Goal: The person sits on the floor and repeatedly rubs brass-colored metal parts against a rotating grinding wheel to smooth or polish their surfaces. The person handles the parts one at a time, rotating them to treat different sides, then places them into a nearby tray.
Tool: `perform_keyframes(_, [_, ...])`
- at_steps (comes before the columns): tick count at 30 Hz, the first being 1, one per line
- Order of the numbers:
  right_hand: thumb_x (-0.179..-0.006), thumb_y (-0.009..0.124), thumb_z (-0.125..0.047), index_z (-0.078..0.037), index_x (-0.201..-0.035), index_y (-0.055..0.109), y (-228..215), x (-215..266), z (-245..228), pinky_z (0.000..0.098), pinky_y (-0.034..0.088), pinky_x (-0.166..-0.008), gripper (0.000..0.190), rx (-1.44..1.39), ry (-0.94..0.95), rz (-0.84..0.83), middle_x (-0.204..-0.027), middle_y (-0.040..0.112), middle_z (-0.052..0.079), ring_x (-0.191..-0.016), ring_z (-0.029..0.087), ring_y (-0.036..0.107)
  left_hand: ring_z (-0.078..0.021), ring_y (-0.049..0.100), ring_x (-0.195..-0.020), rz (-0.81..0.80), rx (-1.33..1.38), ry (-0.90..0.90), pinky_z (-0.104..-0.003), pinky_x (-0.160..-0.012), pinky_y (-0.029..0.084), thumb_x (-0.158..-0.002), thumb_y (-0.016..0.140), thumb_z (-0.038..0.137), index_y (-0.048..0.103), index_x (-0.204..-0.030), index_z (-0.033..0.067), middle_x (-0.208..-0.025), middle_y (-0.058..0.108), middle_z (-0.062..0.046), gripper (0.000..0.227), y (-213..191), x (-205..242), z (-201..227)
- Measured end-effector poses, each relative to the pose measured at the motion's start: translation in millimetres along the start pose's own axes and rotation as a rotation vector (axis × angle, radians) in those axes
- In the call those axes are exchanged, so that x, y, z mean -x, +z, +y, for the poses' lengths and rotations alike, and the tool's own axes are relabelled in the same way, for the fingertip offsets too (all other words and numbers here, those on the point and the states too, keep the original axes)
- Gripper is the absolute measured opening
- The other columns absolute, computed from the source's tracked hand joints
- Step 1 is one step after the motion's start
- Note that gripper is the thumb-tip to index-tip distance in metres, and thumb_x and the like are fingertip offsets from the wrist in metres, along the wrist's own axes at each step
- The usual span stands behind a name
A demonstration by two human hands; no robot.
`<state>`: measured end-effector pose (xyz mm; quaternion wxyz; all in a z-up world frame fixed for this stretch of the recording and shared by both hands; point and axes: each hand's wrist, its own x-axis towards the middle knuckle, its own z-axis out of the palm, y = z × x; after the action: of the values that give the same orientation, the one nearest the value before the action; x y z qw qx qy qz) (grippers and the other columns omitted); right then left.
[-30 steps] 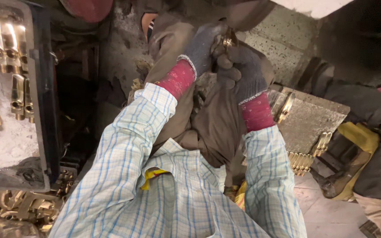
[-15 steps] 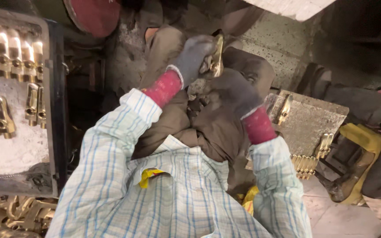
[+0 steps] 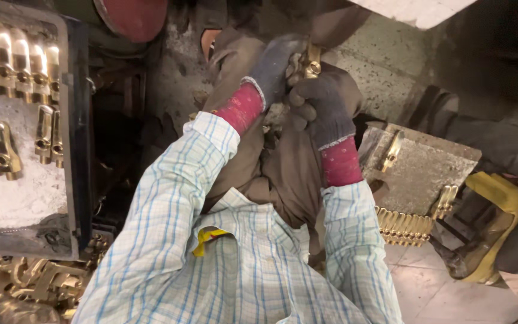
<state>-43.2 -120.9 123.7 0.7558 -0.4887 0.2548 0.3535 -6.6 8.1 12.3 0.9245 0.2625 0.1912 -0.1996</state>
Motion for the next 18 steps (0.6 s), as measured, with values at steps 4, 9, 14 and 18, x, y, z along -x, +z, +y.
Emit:
perform_keyframes(4, [-0.094,0.056,-0.013,-0.005,-0.077,0.056,9.8,0.7,-14.8,0.0300,0.036,-0.044,0.019,-0.012,-0.056,0.016,-0.059,0.045,0.002,-0.047,0.014,0.042,-0.0170,0.064,-0.084,-0.001,-0.981,0.243,-0.035,-0.074,0.055,-0.100,0.058,0.017,0.067,-0.103,0.0051,-0.091,0.064,-0.006,0.015,-23.7,-13.0,-17.0])
perform_keyframes(9, [-0.091,0.054,-0.009,-0.006,-0.088,0.065,16.3,-5.6,-24.4,0.0267,0.035,-0.045,0.012,-0.073,0.017,0.164,-0.064,0.052,0.001,-0.047,0.010,0.041,-0.0281,0.059,-0.096,0.045,-1.439,1.006,-0.039,-0.081,0.053,-0.087,0.067,0.012,0.063,-0.123,-0.0015,-0.104,0.063,-0.014,0.039,-40.4,-18.1,-20.0])
perform_keyframes(14, [-0.093,0.057,-0.008,-0.004,-0.071,0.051,13.8,7.2,-6.0,0.0266,0.027,-0.042,0.022,0.773,-0.478,0.005,-0.062,0.047,0.001,-0.047,0.010,0.040,-0.0294,0.052,-0.086,-0.022,-0.427,0.181,-0.040,-0.069,0.043,-0.094,0.070,0.017,0.066,-0.120,-0.0004,-0.101,0.061,-0.015,0.032,-26.9,-13.6,-26.3])
perform_keyframes(18, [-0.090,0.058,-0.005,-0.005,-0.079,0.056,5.9,9.3,-4.1,0.0270,0.030,-0.041,0.011,0.562,-0.430,-0.114,-0.059,0.047,0.003,-0.044,0.012,0.040,-0.0284,0.063,-0.096,0.153,0.134,-0.064,-0.040,-0.081,0.055,-0.093,0.068,0.012,0.067,-0.122,-0.0024,-0.108,0.067,-0.017,0.032,-25.0,-9.5,-34.8])
